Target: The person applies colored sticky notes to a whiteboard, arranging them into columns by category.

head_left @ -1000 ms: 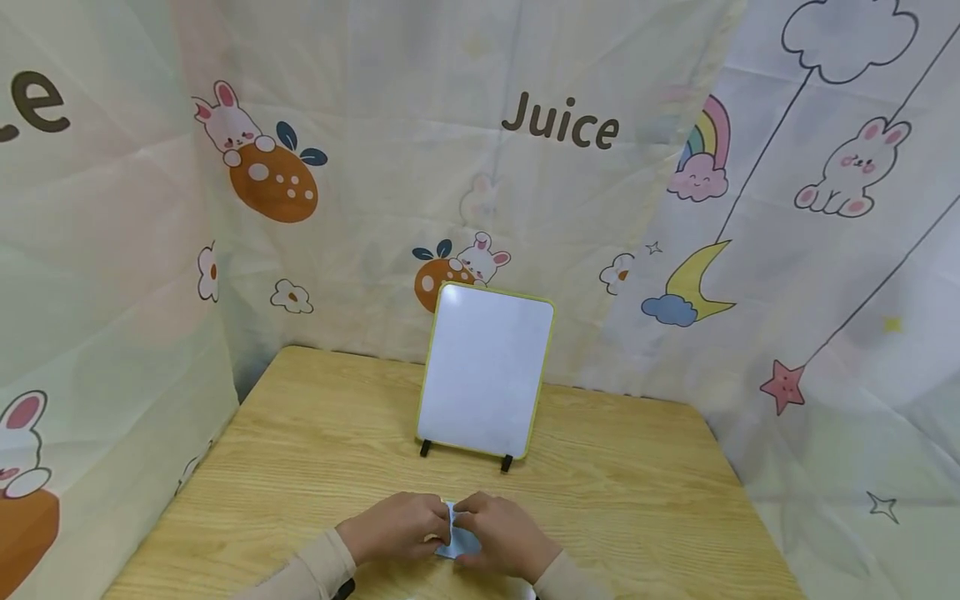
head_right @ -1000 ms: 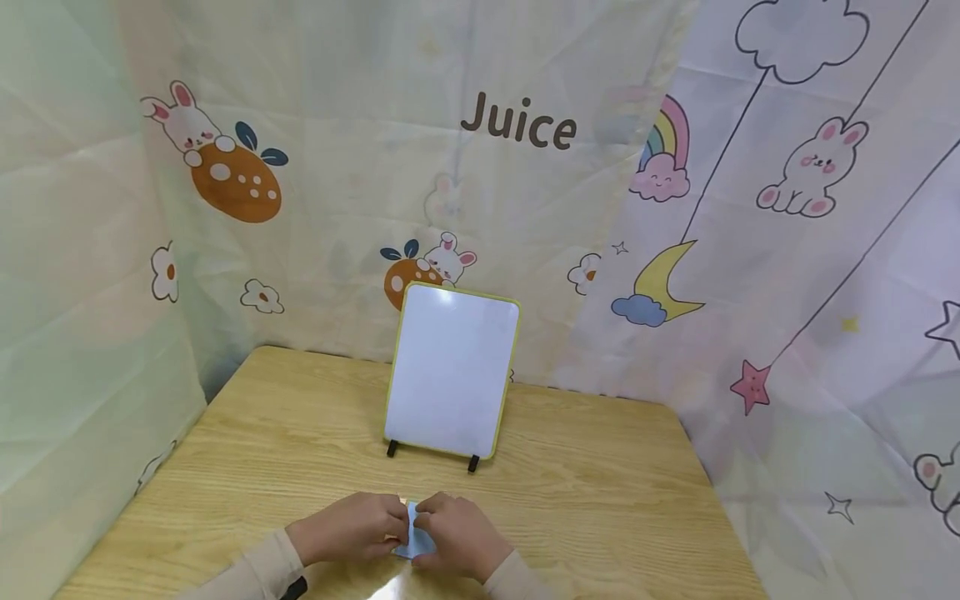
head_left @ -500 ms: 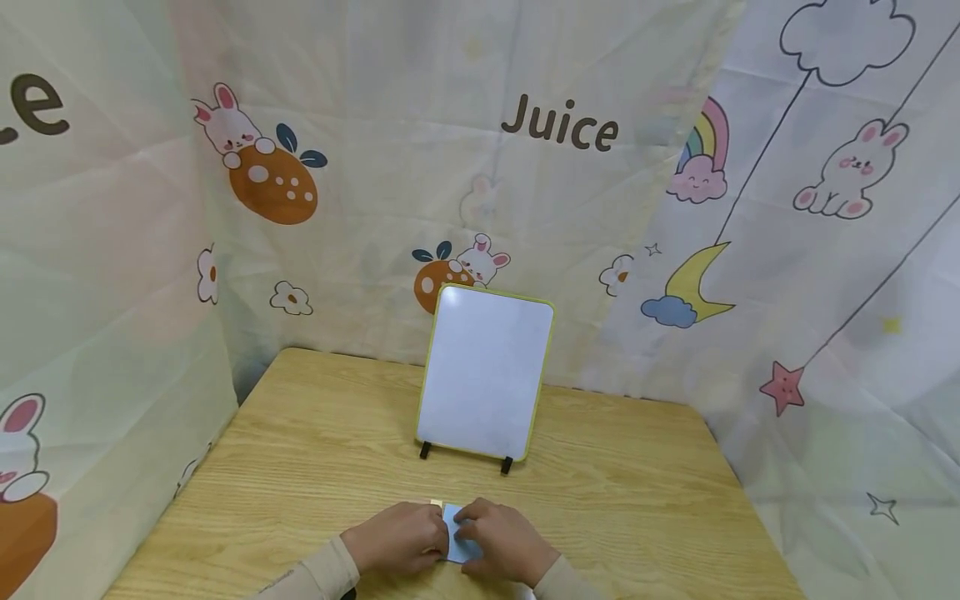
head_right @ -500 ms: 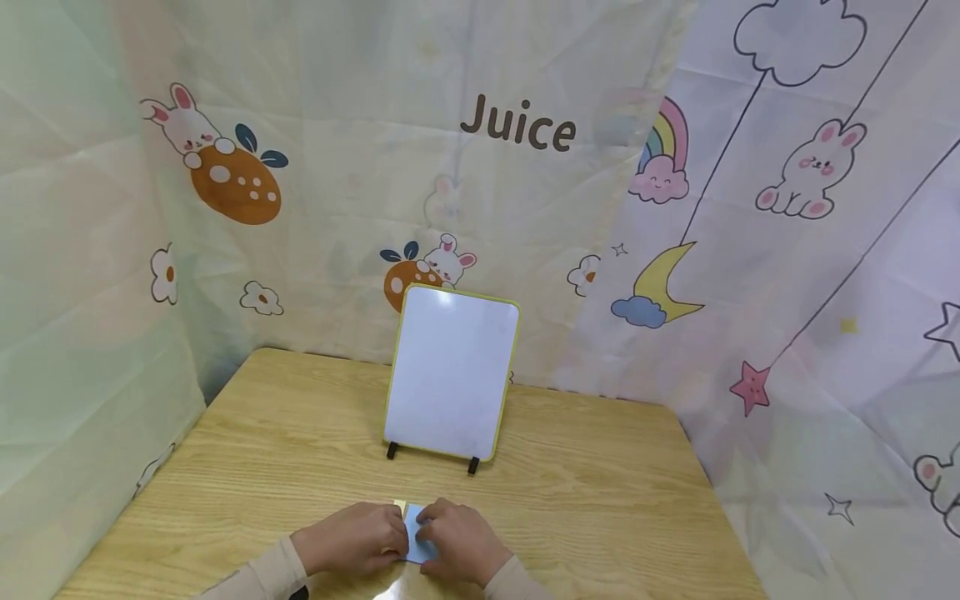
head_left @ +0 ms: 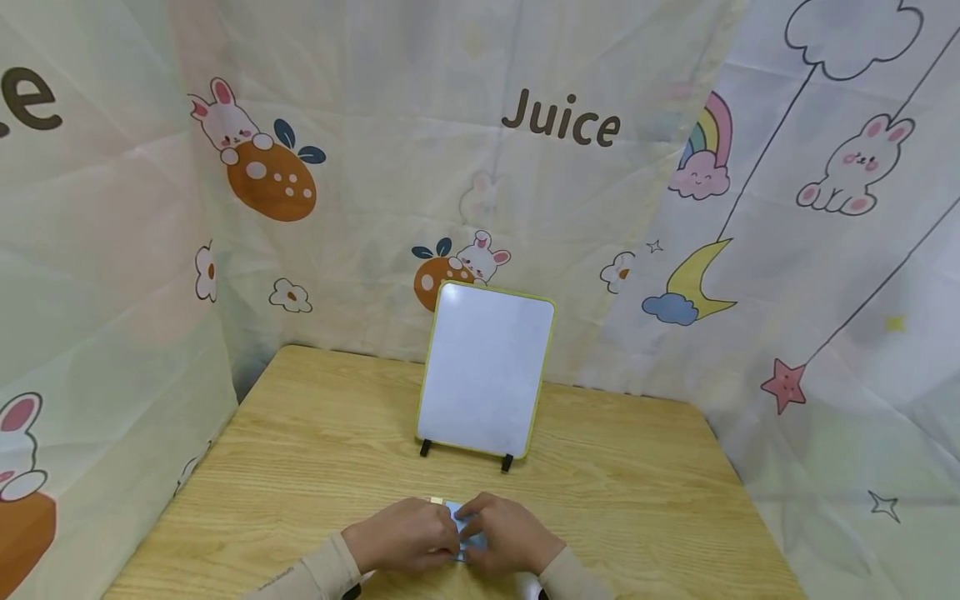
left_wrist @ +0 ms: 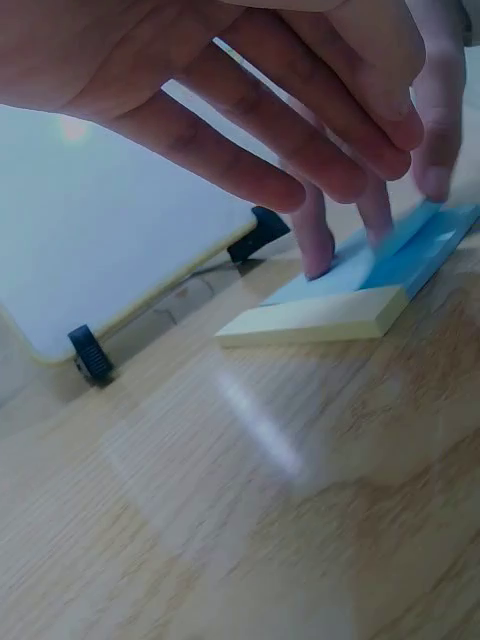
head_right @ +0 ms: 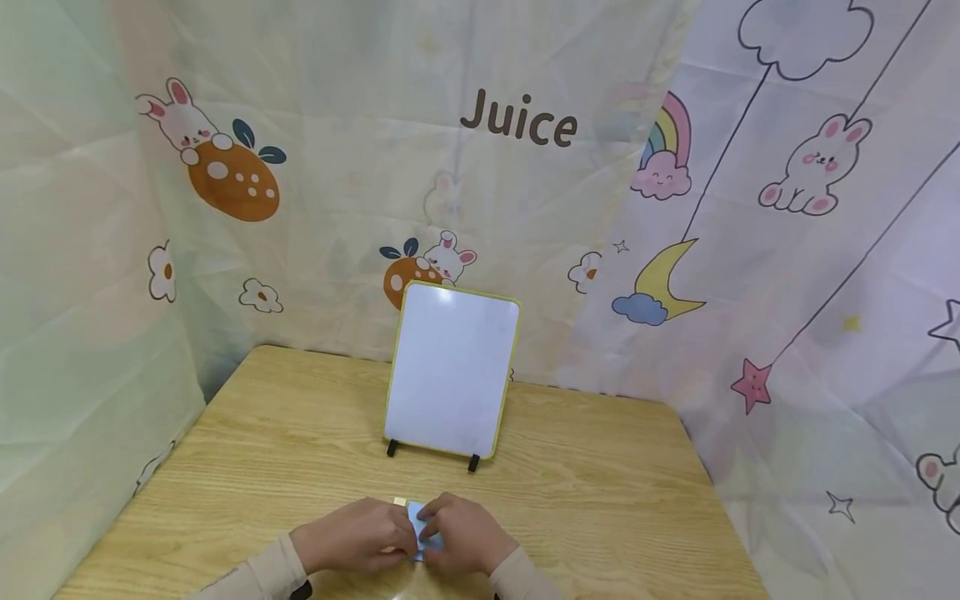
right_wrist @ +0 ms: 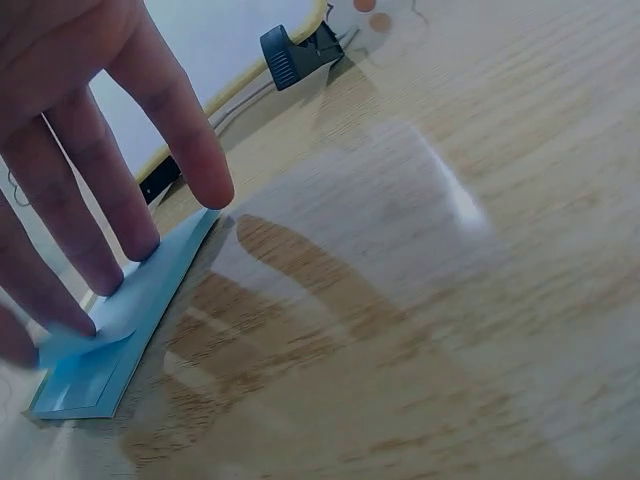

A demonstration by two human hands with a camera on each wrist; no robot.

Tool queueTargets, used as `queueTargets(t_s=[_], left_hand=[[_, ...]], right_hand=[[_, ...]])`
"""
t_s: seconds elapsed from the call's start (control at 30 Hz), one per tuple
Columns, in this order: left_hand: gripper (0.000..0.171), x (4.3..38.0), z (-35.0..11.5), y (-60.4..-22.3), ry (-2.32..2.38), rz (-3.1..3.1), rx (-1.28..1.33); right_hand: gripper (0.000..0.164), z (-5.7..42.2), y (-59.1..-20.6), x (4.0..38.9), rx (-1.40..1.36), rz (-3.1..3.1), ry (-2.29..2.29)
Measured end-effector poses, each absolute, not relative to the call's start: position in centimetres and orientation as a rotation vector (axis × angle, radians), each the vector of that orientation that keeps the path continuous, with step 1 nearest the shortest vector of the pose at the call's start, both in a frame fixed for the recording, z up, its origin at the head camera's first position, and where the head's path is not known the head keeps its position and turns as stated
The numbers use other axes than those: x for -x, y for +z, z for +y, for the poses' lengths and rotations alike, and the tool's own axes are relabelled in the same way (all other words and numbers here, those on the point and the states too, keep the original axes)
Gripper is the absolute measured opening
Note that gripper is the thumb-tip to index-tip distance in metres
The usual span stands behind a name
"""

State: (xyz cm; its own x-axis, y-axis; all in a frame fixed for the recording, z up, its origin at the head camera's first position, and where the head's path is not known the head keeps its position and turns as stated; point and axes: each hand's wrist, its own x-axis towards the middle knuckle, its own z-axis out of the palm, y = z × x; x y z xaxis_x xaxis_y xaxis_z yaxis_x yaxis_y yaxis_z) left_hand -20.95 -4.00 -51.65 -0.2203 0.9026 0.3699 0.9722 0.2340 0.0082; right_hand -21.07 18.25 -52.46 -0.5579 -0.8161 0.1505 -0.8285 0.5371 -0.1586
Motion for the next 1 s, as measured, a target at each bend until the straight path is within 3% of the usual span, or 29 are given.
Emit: queueTargets(t_s=[0.27, 0.53, 1.0], left_hand=[[0.007, 20.2, -3.0, -51.5, -0.430, -2.116, 1.810], [0.022, 19.8, -2.5, -52.7, -0.279, -2.175, 1.820], [0.009, 19.5, -2.5, -54.6, -0.353, -2.242, 1.796]], right_hand=[[0.012, 18.3, -53.0, 21.3, -1.443, -2.585, 0.299], [0.008, 18.4, -53.0, 21.8, -1.393, -2.620, 0.262], [0.019, 18.5, -53.2, 22.1, -1.339, -2.708, 0.374]])
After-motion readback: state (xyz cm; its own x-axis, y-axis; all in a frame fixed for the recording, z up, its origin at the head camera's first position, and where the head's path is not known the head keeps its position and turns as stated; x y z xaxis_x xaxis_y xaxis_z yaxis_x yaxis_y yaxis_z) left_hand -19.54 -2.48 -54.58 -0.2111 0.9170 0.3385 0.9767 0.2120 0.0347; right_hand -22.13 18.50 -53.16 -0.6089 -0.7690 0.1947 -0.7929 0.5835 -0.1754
